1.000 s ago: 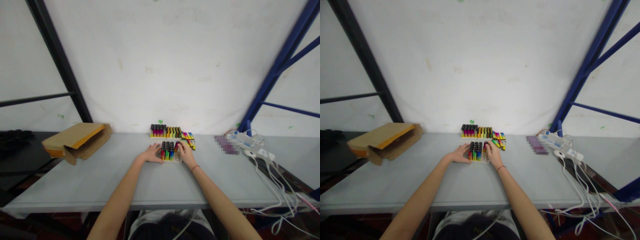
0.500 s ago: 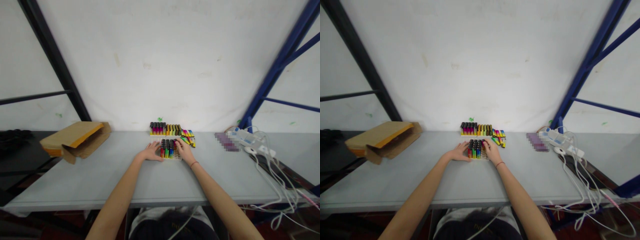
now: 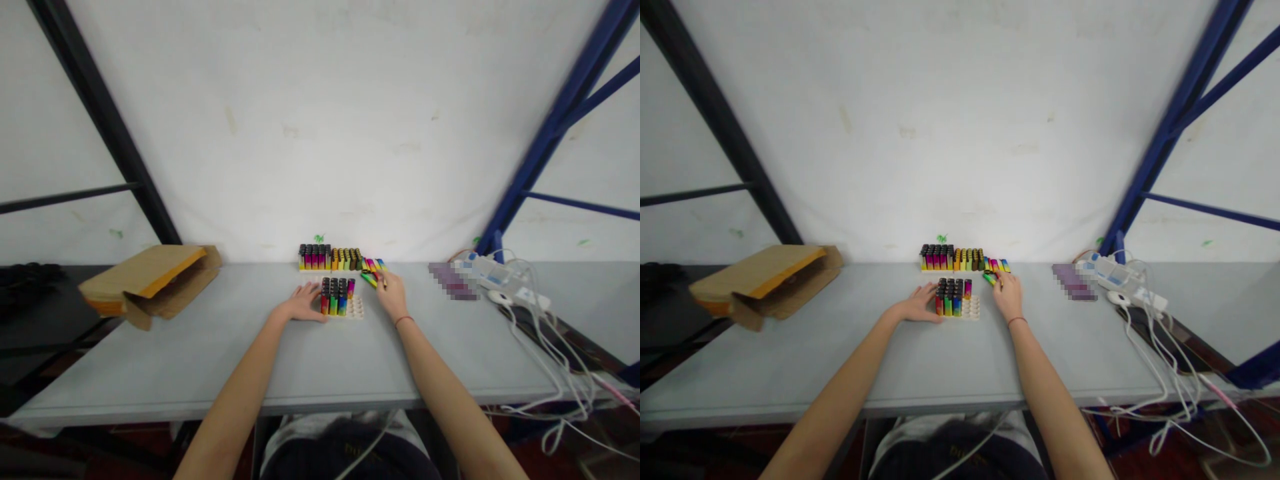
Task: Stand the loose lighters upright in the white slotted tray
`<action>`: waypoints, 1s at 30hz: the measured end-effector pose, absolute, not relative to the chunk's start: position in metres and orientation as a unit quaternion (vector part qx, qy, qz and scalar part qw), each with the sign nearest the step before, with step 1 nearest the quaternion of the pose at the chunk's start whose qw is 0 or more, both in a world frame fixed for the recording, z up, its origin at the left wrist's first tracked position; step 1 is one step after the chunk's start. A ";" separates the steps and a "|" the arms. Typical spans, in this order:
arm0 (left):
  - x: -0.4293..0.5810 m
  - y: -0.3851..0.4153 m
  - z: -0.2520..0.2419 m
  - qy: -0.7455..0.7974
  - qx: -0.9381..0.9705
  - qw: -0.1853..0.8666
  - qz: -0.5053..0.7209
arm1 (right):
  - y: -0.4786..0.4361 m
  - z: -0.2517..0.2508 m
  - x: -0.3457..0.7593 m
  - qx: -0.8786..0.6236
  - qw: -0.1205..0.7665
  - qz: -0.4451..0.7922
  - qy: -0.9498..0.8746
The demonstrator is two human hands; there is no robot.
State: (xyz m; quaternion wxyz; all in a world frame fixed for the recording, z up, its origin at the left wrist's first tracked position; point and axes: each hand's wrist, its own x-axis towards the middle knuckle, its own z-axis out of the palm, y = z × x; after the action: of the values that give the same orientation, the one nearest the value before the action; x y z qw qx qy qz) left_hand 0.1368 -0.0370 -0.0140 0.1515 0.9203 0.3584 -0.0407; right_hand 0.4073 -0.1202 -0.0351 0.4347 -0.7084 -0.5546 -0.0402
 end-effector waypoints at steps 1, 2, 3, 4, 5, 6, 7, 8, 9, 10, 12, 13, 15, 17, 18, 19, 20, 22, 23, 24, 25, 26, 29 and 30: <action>0.137 -0.037 -0.014 0.359 0.920 0.152 -0.041 | -0.123 -0.035 0.415 -0.751 0.397 -0.050 -0.526; 0.137 -0.038 -0.013 0.360 0.919 0.153 -0.041 | -0.126 -0.034 0.422 -0.782 0.360 -0.050 -0.507; 0.137 -0.038 -0.013 0.362 0.919 0.153 -0.042 | -0.128 -0.033 0.427 -0.805 0.326 -0.043 -0.494; 0.137 -0.038 -0.012 0.363 0.918 0.153 -0.043 | -0.130 -0.033 0.431 -0.821 0.298 -0.034 -0.486; 0.137 -0.039 -0.012 0.363 0.918 0.152 -0.045 | -0.131 -0.032 0.434 -0.833 0.277 -0.026 -0.479; 0.137 -0.039 -0.011 0.363 0.918 0.152 -0.046 | -0.132 -0.031 0.436 -0.843 0.261 -0.019 -0.471; 0.137 -0.039 -0.011 0.363 0.918 0.151 -0.047 | -0.132 -0.031 0.437 -0.850 0.249 -0.014 -0.463; 0.137 -0.039 -0.011 0.362 0.919 0.150 -0.047 | -0.132 -0.030 0.438 -0.857 0.238 -0.011 -0.457; 0.137 -0.039 -0.012 0.362 0.919 0.150 -0.047 | -0.132 -0.029 0.439 -0.862 0.229 -0.008 -0.452; 0.137 -0.038 -0.012 0.362 0.919 0.150 -0.046 | -0.131 -0.029 0.439 -0.864 0.221 -0.008 -0.451; 0.137 -0.037 -0.013 0.363 0.918 0.150 -0.045 | -0.130 -0.030 0.442 -0.863 0.205 -0.020 -0.460; 0.137 -0.037 -0.014 0.363 0.918 0.151 -0.045 | -0.130 -0.030 0.443 -0.861 0.195 -0.029 -0.469; 0.137 -0.036 -0.015 0.360 0.919 0.151 -0.045 | -0.131 -0.032 0.445 -0.854 0.178 -0.038 -0.488; 0.137 -0.035 -0.015 0.358 0.921 0.149 -0.045 | -0.132 -0.033 0.446 -0.850 0.184 -0.034 -0.493; 0.137 -0.035 -0.015 0.358 0.921 0.147 -0.046 | -0.132 -0.033 0.446 -0.848 0.206 -0.031 -0.488; 0.137 -0.036 -0.015 0.359 0.921 0.146 -0.047 | -0.132 -0.033 0.445 -0.843 0.240 -0.028 -0.480; 0.137 -0.036 -0.015 0.361 0.920 0.145 -0.048 | -0.132 -0.032 0.444 -0.837 0.282 -0.023 -0.468; 0.137 -0.036 -0.014 0.362 0.920 0.144 -0.048 | -0.131 -0.031 0.440 -0.813 0.373 0.011 -0.446; 0.137 -0.037 -0.014 0.362 0.920 0.144 -0.047 | -0.130 -0.030 0.438 -0.796 0.416 0.038 -0.438; 0.137 -0.037 -0.014 0.361 0.920 0.144 -0.046 | -0.129 -0.029 0.436 -0.777 0.454 0.067 -0.431; 0.137 -0.037 -0.014 0.360 0.920 0.145 -0.046 | -0.128 -0.029 0.435 -0.758 0.485 0.091 -0.427; 0.137 -0.037 -0.013 0.359 0.921 0.146 -0.046 | -0.128 -0.029 0.433 -0.739 0.508 0.109 -0.429; 0.136 -0.037 -0.013 0.359 0.920 0.148 -0.048 | -0.127 -0.029 0.430 -0.698 0.533 0.123 -0.462; 0.136 -0.037 -0.013 0.359 0.920 0.148 -0.048 | -0.127 -0.029 0.428 -0.685 0.534 0.121 -0.480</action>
State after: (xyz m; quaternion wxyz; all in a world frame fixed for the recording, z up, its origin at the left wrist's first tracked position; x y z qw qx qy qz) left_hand 0.1363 -0.0370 -0.0129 0.1476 0.9202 0.3594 -0.0480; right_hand 0.4282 -0.1267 -0.0291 0.5341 -0.6853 -0.4801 0.1209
